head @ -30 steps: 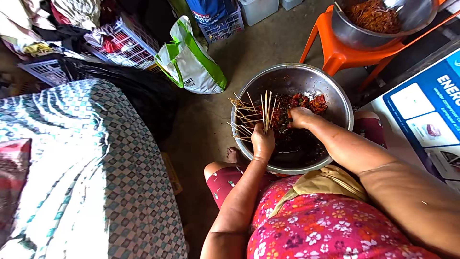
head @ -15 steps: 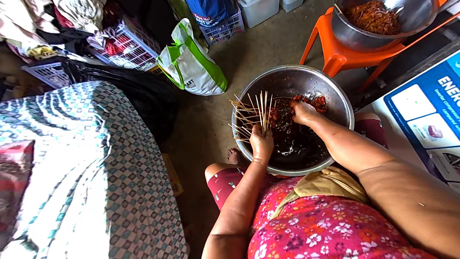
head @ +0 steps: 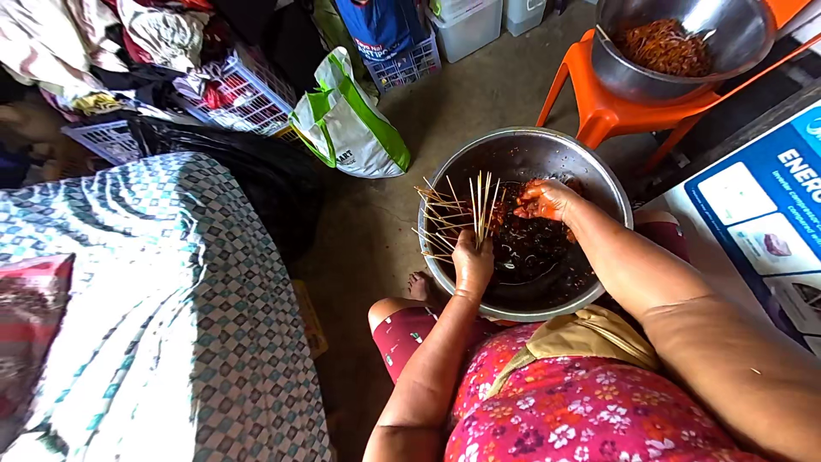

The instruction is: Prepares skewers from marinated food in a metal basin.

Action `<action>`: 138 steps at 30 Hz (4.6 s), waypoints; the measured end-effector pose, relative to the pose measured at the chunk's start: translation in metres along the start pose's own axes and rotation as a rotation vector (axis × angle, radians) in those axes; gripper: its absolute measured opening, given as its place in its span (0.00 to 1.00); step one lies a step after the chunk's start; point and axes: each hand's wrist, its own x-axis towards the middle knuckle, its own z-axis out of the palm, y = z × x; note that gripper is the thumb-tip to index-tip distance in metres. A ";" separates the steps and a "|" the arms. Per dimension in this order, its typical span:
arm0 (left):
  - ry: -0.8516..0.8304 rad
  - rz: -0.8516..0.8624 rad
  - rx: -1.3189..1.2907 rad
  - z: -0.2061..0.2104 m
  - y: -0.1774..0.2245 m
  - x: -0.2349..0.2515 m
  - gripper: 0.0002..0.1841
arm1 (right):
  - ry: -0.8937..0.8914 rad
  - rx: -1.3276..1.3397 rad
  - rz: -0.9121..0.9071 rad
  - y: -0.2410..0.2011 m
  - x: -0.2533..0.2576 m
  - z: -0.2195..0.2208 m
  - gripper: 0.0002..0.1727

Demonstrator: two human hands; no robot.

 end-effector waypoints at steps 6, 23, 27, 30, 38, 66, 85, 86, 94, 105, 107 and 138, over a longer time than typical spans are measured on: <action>-0.089 0.020 0.038 0.001 0.000 0.001 0.12 | -0.008 0.270 -0.058 -0.004 -0.004 0.001 0.12; -0.110 -0.021 0.132 0.002 0.005 0.001 0.14 | -0.011 0.383 -0.066 -0.004 -0.006 0.007 0.13; -0.106 -0.019 0.142 0.001 0.005 0.001 0.13 | -0.059 0.364 -0.059 -0.007 -0.013 0.006 0.10; -0.108 -0.018 0.137 0.001 0.004 0.001 0.12 | -0.055 0.312 -0.089 -0.006 -0.012 0.006 0.11; -0.110 0.018 0.092 0.002 0.003 0.000 0.12 | 0.012 0.387 -0.121 -0.005 -0.009 0.006 0.09; -0.038 0.053 0.101 0.003 0.003 -0.003 0.11 | -0.054 0.234 -0.069 -0.002 -0.021 0.016 0.13; -0.064 0.035 0.053 0.003 -0.001 -0.001 0.10 | -0.018 0.341 -0.081 -0.001 -0.022 0.019 0.10; -0.063 0.033 0.054 0.003 -0.001 -0.001 0.10 | -0.018 0.334 -0.080 0.000 -0.022 0.020 0.11; -0.060 0.015 0.056 0.004 0.001 -0.001 0.10 | -0.012 0.276 -0.067 0.004 -0.026 0.029 0.16; -0.239 0.087 0.567 -0.032 0.034 -0.010 0.15 | 0.055 -0.067 -0.030 -0.003 -0.016 0.007 0.20; -0.410 0.082 0.696 -0.049 0.040 -0.006 0.15 | 0.166 -0.216 -0.044 -0.002 -0.010 0.000 0.18; -0.115 -0.039 0.202 0.005 0.009 -0.006 0.14 | 0.024 -0.528 -0.060 0.024 0.018 0.008 0.14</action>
